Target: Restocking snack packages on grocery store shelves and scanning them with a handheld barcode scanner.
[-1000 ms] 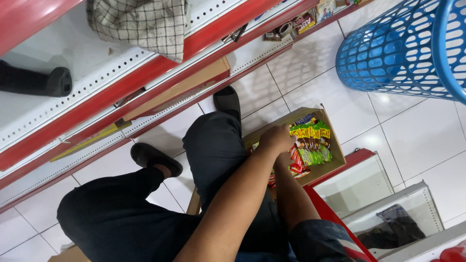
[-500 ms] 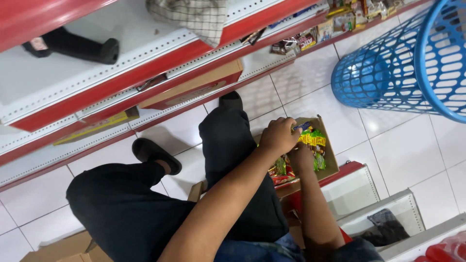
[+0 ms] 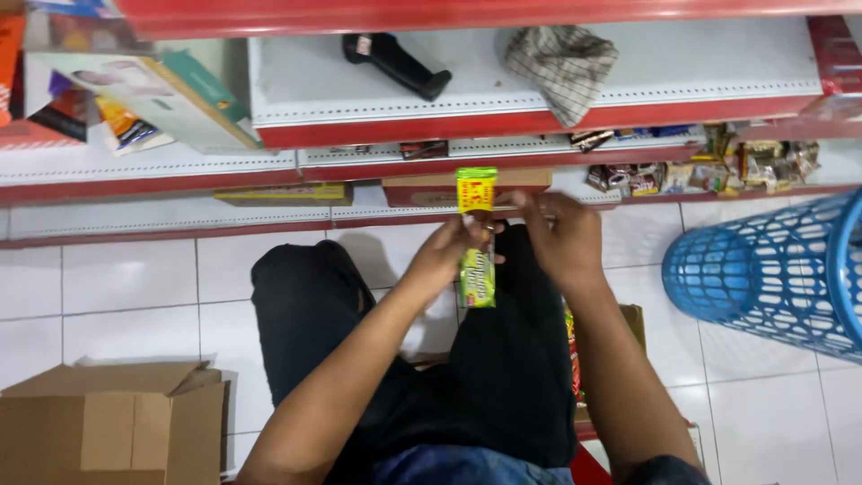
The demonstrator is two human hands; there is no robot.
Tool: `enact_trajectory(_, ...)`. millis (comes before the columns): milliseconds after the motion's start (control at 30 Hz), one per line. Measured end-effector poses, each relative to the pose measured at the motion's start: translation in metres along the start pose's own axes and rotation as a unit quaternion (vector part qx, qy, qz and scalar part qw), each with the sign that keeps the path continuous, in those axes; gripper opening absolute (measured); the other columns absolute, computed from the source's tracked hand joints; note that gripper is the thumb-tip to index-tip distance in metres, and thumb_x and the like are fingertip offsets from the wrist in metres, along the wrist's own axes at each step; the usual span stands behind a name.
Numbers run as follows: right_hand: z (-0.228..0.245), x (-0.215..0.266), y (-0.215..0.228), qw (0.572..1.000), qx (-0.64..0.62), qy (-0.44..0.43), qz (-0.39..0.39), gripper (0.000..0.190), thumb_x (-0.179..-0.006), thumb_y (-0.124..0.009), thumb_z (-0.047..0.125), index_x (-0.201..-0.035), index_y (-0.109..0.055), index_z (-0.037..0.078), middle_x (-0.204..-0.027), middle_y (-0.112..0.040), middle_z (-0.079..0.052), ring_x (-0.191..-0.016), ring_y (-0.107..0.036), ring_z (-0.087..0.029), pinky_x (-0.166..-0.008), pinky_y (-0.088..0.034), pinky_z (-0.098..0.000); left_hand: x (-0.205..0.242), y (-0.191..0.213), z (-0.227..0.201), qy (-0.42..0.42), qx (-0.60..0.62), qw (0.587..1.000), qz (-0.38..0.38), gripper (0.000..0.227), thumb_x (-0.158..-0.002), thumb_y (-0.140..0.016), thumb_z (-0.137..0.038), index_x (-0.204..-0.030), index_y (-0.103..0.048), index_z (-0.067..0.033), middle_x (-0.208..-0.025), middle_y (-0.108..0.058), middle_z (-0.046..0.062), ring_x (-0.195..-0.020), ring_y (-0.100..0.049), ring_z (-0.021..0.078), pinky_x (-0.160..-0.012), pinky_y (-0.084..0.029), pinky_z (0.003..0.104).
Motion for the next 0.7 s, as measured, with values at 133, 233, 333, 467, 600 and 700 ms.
enact_trajectory(133, -0.025, -0.108, -0.029, 0.965, 0.132, 0.211, -0.081, 0.032, -0.104, -0.075, 0.013, -0.129, -0.063, -0.003, -0.129, -0.061, -0.029, -0.125, -0.054, -0.048, -0.108, -0.043, -0.0571, 0.053, 0.055, -0.011, 0.025, -0.138, 0.977, -0.162, 0.062, -0.101, -0.049, -0.053, -0.144, -0.051, -0.0087, -0.123, -0.066, 0.007, -0.119, -0.065, 0.0221, -0.096, -0.057, 0.043)
enact_trajectory(233, -0.065, -0.162, -0.049, 0.875, 0.382, 0.27, -0.122, 0.074, -0.092, -0.074, 0.04, -0.152, -0.056, 0.0, -0.142, -0.046, -0.039, -0.128, -0.041, -0.058, -0.104, -0.031, -0.0769, 0.067, 0.076, 0.004, -0.005, 0.044, 0.989, -0.143, 0.058, -0.104, -0.047, -0.051, -0.142, -0.047, -0.0079, -0.116, -0.064, 0.013, -0.105, -0.063, 0.0293, -0.09, -0.056, 0.051)
enact_trajectory(333, -0.097, -0.172, -0.063, 0.894, 0.363, 0.259, -0.048, 0.069, -0.104, -0.069, 0.048, -0.151, -0.051, 0.002, -0.144, -0.051, -0.031, -0.126, -0.047, -0.052, -0.1, -0.026, -0.088, 0.067, 0.089, 0.018, 0.027, 0.164, 0.979, -0.121, 0.068, -0.1, -0.037, -0.064, -0.141, -0.046, -0.0102, -0.117, -0.062, 0.012, -0.109, -0.065, 0.0277, -0.094, -0.057, 0.054)
enact_trajectory(467, -0.079, -0.126, -0.046, 0.953, 0.285, 0.106, -0.002, 0.056, -0.099, -0.069, 0.017, -0.15, -0.053, 0.0, -0.142, -0.055, -0.026, -0.131, -0.049, -0.049, -0.104, -0.037, -0.0685, 0.059, 0.085, 0.015, 0.016, 0.204, 0.976, -0.079, 0.092, -0.093, -0.028, -0.081, -0.15, -0.039, -0.0096, -0.118, -0.059, 0.013, -0.108, -0.064, 0.0296, -0.096, -0.056, 0.059)
enact_trajectory(600, -0.024, -0.06, -0.046, 0.96, 0.182, 0.212, 0.026, 0.039, -0.094, -0.07, 0.001, -0.131, -0.06, -0.006, -0.127, -0.065, -0.027, -0.118, -0.059, -0.047, -0.104, -0.046, -0.0542, 0.046, 0.085, 0.012, 0.009, 0.13, 0.99, -0.062, 0.116, -0.077, -0.021, -0.094, -0.158, -0.03, -0.0118, -0.129, -0.06, 0.014, -0.109, -0.063, 0.0294, -0.092, -0.054, 0.055)
enact_trajectory(700, 0.019, -0.028, -0.079, 0.957, 0.167, 0.208, 0.117, 0.04, -0.086, -0.072, 0.0, -0.126, -0.063, 0.0, -0.123, -0.068, -0.021, -0.118, -0.061, -0.044, -0.106, -0.046, -0.0532, 0.046, 0.073, 0.014, 0.025, 0.102, 0.994, -0.025, 0.125, -0.071, -0.019, -0.099, -0.162, -0.026, -0.0142, -0.134, -0.058, 0.015, -0.107, -0.062, 0.0279, -0.09, -0.054, 0.053)
Point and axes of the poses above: each hand's wrist, its own x-axis away from the middle knuckle, its own y-axis out of the back of the hand, z = x × y, the point moved 4 cm from there along -x, towards the middle knuckle
